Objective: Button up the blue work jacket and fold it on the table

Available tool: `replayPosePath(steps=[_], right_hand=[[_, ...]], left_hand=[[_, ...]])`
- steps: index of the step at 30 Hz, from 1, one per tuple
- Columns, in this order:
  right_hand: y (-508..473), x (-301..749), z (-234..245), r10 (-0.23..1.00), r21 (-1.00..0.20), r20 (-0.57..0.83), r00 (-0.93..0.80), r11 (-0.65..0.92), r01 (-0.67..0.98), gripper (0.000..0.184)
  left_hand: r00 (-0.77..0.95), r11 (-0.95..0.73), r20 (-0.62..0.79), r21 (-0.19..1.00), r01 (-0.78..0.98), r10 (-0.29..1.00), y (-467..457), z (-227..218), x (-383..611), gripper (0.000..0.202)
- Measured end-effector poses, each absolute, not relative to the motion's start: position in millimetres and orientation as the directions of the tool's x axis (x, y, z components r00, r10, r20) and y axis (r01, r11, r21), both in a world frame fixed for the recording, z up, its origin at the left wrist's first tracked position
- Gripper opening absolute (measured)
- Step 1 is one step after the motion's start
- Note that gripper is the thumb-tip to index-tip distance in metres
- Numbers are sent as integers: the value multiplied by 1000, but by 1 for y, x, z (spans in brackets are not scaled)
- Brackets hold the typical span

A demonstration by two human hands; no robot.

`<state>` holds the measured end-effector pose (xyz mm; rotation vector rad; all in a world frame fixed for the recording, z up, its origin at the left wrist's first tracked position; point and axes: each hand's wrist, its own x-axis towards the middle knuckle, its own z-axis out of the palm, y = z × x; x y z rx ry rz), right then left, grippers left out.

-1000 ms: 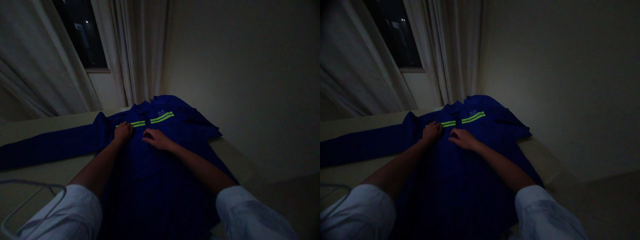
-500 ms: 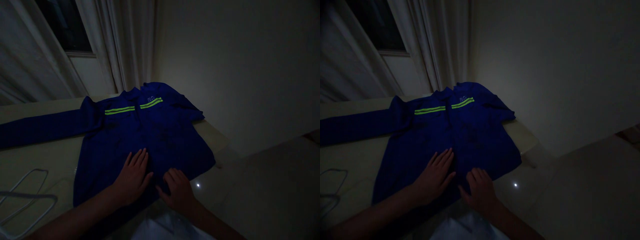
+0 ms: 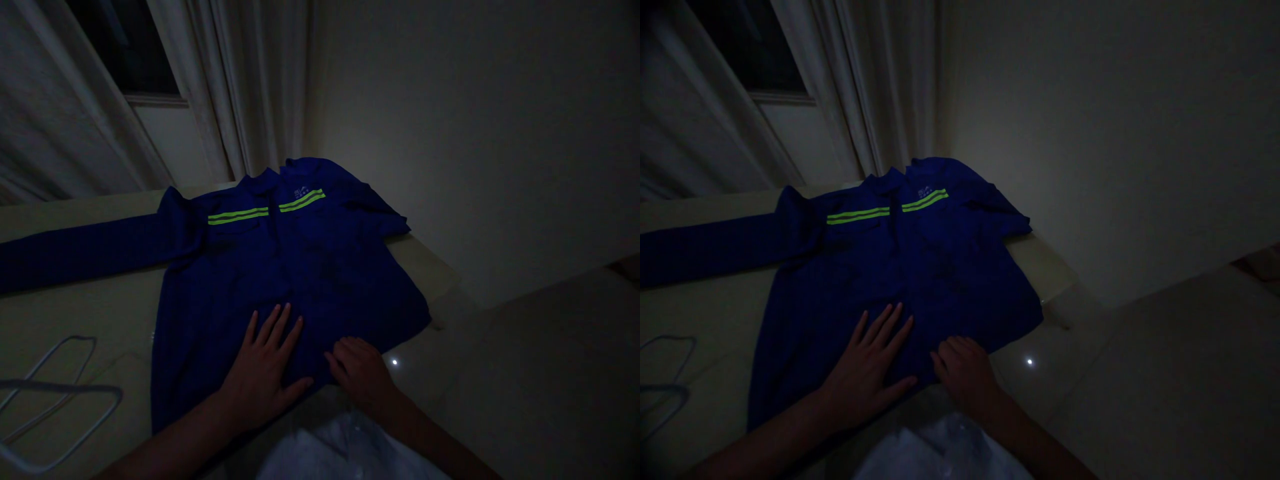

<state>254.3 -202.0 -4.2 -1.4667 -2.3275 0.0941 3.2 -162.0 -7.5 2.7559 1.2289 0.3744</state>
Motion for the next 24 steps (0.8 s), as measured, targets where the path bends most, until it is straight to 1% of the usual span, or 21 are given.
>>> replayPosePath(steps=[6, 13, 16, 17, 19, 21, 22, 24], right_hand=[[-207, 255, -2, 896, -320, 294, -334, 421, 849, 31], [-210, 250, -2, 882, -309, 370, -293, 414, 856, 40], [-208, 254, 4, 887, -328, 368, -278, 404, 854, 41], [-207, 259, 6, 894, -338, 370, -252, 382, 860, 41], [-202, 276, 12, 917, -371, 376, -136, 283, 884, 42], [-197, 296, 16, 939, -420, 345, -6, 160, 893, 44], [-194, 305, 17, 952, -439, 306, 15, 127, 889, 45], [-191, 320, 17, 978, -451, 207, -31, 123, 884, 47]], left_hand=[[647, -674, 195, 152, 723, 737, -163, -10, 3, 99], [649, -678, 210, 117, 726, 731, -163, -4, 4, 100], [644, -675, 216, 124, 727, 734, -163, -4, 5, 99], [643, -674, 214, 128, 728, 735, -163, -4, 5, 99], [642, -673, 211, 137, 727, 737, -162, -5, 5, 99], [644, -673, 203, 144, 726, 738, -162, -5, 5, 99], [645, -673, 198, 147, 725, 738, -162, -6, 5, 99], [641, -668, 189, 153, 729, 744, -163, -6, 5, 98]])
